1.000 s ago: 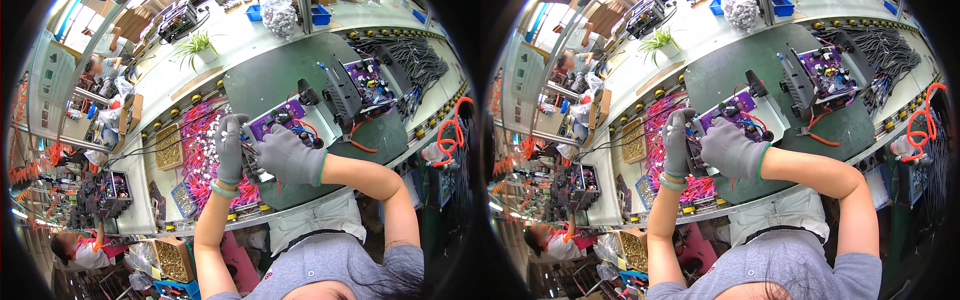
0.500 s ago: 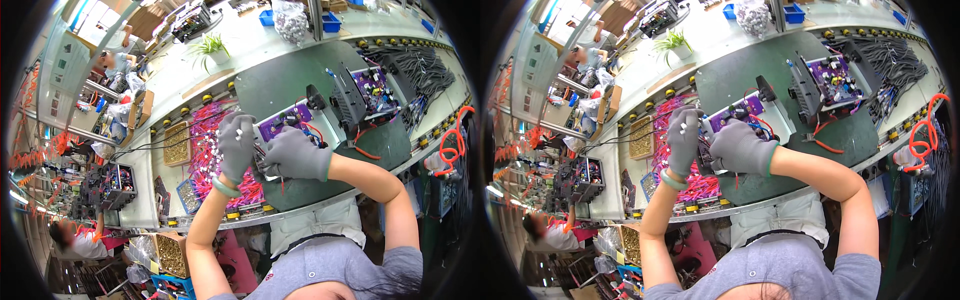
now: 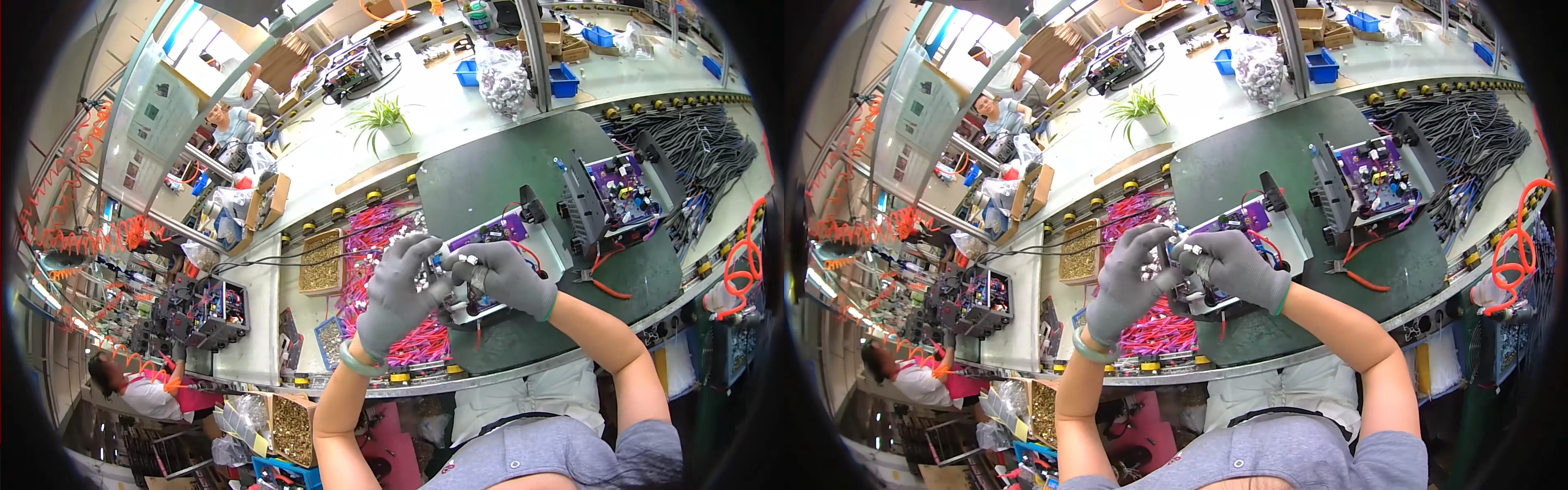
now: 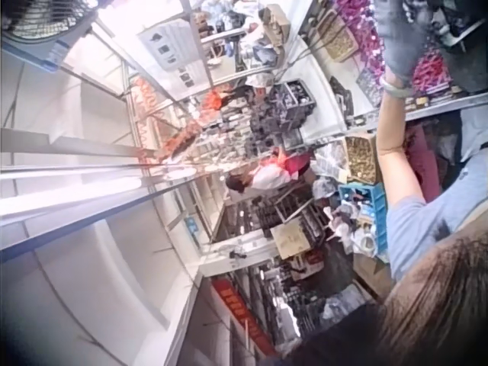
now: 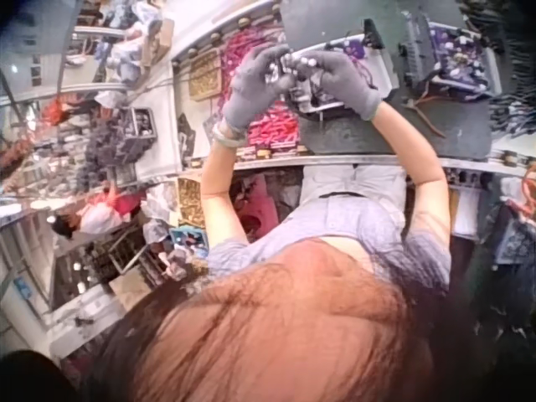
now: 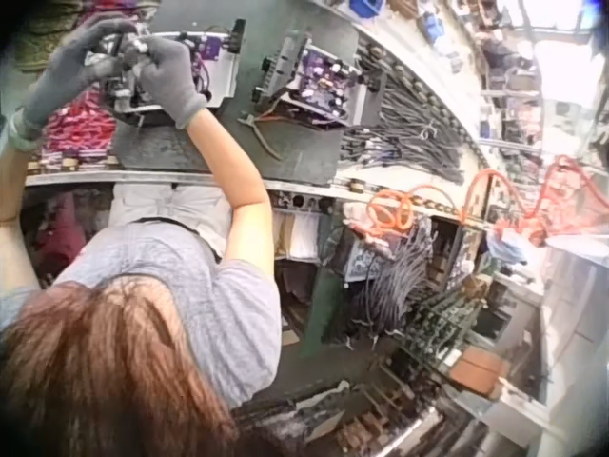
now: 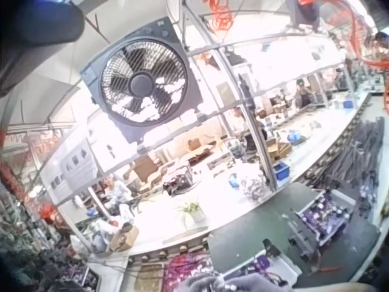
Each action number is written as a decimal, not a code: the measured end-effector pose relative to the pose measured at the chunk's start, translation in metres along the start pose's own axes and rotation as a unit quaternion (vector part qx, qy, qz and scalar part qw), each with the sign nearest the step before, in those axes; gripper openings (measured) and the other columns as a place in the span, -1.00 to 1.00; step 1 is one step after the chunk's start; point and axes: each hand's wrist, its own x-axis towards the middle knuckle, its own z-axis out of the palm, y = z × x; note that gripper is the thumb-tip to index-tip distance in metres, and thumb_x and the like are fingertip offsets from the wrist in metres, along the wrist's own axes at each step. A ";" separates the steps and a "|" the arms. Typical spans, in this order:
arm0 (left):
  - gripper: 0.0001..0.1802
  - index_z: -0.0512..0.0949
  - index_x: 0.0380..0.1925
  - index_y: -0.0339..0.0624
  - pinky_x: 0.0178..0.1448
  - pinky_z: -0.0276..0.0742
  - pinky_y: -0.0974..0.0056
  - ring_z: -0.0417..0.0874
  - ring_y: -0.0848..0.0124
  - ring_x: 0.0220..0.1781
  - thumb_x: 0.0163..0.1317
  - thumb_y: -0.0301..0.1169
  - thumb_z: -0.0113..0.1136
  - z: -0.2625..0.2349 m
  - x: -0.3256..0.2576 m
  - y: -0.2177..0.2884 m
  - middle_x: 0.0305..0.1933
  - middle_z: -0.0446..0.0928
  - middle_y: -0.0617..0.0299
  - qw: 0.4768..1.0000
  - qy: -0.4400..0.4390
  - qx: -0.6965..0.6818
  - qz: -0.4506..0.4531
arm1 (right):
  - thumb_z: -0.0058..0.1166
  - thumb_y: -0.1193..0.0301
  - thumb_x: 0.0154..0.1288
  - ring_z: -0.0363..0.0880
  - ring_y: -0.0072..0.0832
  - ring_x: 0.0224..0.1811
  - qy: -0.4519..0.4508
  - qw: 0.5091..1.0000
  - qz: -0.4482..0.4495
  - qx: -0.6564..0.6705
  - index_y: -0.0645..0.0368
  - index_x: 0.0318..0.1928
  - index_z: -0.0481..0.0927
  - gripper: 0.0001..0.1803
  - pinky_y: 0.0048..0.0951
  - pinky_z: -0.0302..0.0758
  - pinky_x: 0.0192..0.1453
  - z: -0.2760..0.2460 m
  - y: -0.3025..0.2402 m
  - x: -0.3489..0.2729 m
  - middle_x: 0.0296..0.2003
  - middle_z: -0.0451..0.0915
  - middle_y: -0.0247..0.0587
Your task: The person assembles electronic components on a workbench, using pliers to strip and connect wires to a circuit board. They then use a pneumatic screwdriver to secure the board into a metal casing, handling multiple units in a repetitive assembly sequence.
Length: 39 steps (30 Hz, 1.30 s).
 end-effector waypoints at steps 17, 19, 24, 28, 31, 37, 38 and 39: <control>-0.53 0.52 0.09 -0.23 0.12 0.56 0.26 0.59 0.36 0.08 0.14 -0.49 0.34 0.025 -0.010 -0.025 0.11 0.52 0.11 0.992 0.123 0.035 -0.012 | 0.13 0.38 0.32 0.66 -0.40 -0.42 -0.042 0.974 0.077 -0.207 0.24 -0.21 0.69 -0.81 -0.36 0.54 -0.28 -0.007 0.001 0.031 -0.47 0.66 -0.10; -0.28 0.27 0.37 -0.25 0.30 0.47 0.20 0.51 0.32 0.23 0.17 -0.44 0.23 0.028 -0.022 -0.035 0.27 0.43 0.10 0.980 0.028 -0.147 -0.133 | 0.11 0.37 0.29 0.68 -0.17 -0.41 -0.061 0.942 0.075 -0.320 0.24 -0.26 0.69 -0.80 -0.24 0.56 -0.23 -0.007 0.009 0.043 -0.46 0.65 0.07; -0.22 0.17 0.45 -0.27 0.33 0.42 0.22 0.51 0.37 0.20 0.19 -0.46 0.13 0.032 -0.036 -0.039 0.22 0.45 0.14 0.859 -0.060 -0.437 -0.259 | 0.03 0.34 0.14 0.68 0.05 -0.10 -0.119 0.916 0.175 -0.341 0.20 -0.23 0.71 -0.72 -0.10 0.57 0.08 0.002 -0.003 0.050 -0.25 0.69 0.17; -0.23 0.19 0.45 -0.25 0.29 0.45 0.23 0.52 0.40 0.18 0.19 -0.48 0.13 0.035 -0.038 -0.044 0.19 0.47 0.17 0.858 -0.043 -0.450 -0.245 | 0.03 0.36 0.14 0.68 0.05 -0.08 -0.143 0.912 0.197 -0.331 0.20 -0.20 0.71 -0.71 -0.11 0.57 0.09 0.003 -0.002 0.053 -0.22 0.69 0.18; -0.23 0.19 0.44 -0.25 0.27 0.46 0.23 0.53 0.40 0.16 0.18 -0.49 0.13 0.036 -0.040 -0.044 0.18 0.47 0.17 0.861 -0.032 -0.452 -0.233 | 0.02 0.38 0.16 0.68 0.06 -0.10 -0.144 0.912 0.212 -0.320 0.23 -0.22 0.71 -0.72 -0.12 0.57 0.07 0.003 0.002 0.058 -0.25 0.69 0.18; -0.22 0.17 0.45 -0.21 0.20 0.50 0.26 0.56 0.43 0.08 0.18 -0.54 0.09 0.030 -0.039 -0.039 0.12 0.49 0.19 0.864 -0.042 -0.442 -0.239 | 0.01 0.36 0.24 0.68 0.03 -0.24 -0.135 0.938 0.186 -0.261 0.26 -0.30 0.69 -0.75 -0.12 0.57 -0.09 0.003 0.017 0.056 -0.34 0.67 0.17; -0.23 0.16 0.45 -0.21 0.17 0.51 0.27 0.56 0.43 0.06 0.18 -0.55 0.08 0.032 -0.039 -0.040 0.10 0.50 0.18 0.864 -0.033 -0.434 -0.252 | 0.01 0.35 0.20 0.69 0.07 -0.17 -0.133 0.935 0.190 -0.268 0.26 -0.30 0.71 -0.73 -0.10 0.58 -0.03 0.005 0.014 0.055 -0.31 0.69 0.18; -0.23 0.16 0.45 -0.21 0.15 0.52 0.29 0.57 0.44 0.04 0.19 -0.55 0.07 0.037 -0.039 -0.040 0.08 0.51 0.18 0.863 -0.028 -0.429 -0.265 | 0.01 0.37 0.23 0.68 0.04 -0.25 -0.119 0.934 0.173 -0.289 0.27 -0.33 0.68 -0.76 -0.11 0.57 -0.10 0.007 0.010 0.053 -0.36 0.67 0.17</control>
